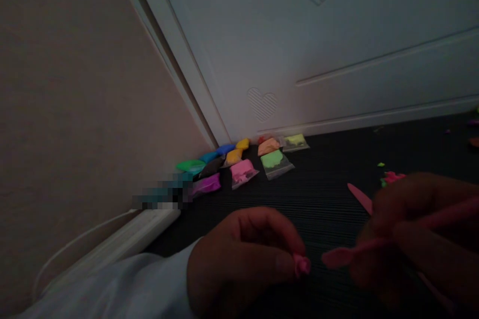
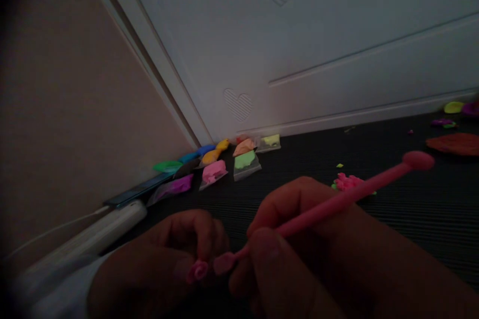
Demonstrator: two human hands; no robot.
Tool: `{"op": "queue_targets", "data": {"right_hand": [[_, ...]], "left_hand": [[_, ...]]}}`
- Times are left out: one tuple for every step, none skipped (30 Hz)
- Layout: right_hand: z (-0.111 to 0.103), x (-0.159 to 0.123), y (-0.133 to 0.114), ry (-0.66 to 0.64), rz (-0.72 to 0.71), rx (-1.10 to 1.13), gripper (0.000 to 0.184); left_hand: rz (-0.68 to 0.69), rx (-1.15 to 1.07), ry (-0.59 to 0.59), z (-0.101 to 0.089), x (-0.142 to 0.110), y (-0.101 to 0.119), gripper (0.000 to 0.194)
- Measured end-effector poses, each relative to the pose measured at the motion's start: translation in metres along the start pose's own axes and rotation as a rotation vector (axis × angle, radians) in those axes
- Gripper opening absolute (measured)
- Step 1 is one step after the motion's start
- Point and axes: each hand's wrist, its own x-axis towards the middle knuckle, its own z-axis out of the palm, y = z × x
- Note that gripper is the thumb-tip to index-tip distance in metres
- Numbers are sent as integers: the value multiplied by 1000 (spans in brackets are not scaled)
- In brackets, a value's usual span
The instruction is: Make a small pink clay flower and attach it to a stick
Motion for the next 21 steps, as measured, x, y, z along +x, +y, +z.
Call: {"op": "queue_targets", "data": {"right_hand": [[0, 0, 2, -6, 10, 21, 20], [0, 0, 4, -13, 21, 49, 19], [0, 1, 6, -21, 33, 76, 18], [-1, 1, 9, -28, 41, 94, 17], [-1, 1, 11, -34, 47, 105, 16], [-2, 1, 12, -37, 56, 111, 15], [-2, 1, 13, -38, 65, 114, 14], [-2, 1, 13, -38, 74, 114, 14], [-3, 1, 13, -38, 85, 113, 14], [-3, 0, 12, -38, 97, 114, 15], [-3, 0, 11, -38, 113, 117, 15], [-3, 0, 10, -39, 124, 115, 15], [-3, 0, 10, -39, 126, 108, 14], [-3, 0, 9, -37, 115, 97, 13], [-4, 1, 10, -37, 95, 85, 11], [-4, 1, 10, -41, 76, 75, 11], [-5, 2, 11, -48, 62, 65, 10], [-5, 2, 12, -54, 58, 59, 10], [-5, 2, 13, -58, 63, 58, 11], [-5, 2, 13, -60, 76, 64, 10], [-5, 2, 13, -59, 88, 73, 9]], "left_hand": [[-4, 8, -10, 0, 0, 0, 7], [-5, 17, -18, 0, 0, 0, 7], [0, 29, -20, 0, 0, 0, 7], [8, 37, -29, 0, 1, 0, 6], [16, 43, -40, 0, 1, 0, 6], [22, 40, -53, 0, 1, 0, 6], [27, 32, -64, 0, 1, -1, 6], [27, 22, -79, -1, 1, -1, 6], [28, 15, -94, -1, 1, -1, 6], [30, 11, -104, -1, 0, -1, 7], [30, 13, -109, -2, 0, -1, 7], [29, 18, -116, -2, -1, -1, 7], [28, 22, -116, -2, -1, -1, 8], [23, 24, -114, -2, -1, -1, 9], [19, 26, -111, -1, -1, -1, 8], [14, 26, -106, -1, -1, 0, 8], [13, 27, -100, -1, -1, 0, 8], [12, 27, -94, 0, -1, 0, 8], [9, 29, -92, 0, 0, 0, 8], [8, 29, -94, 0, 0, 0, 8], [8, 28, -96, 1, 0, 0, 8]]}}
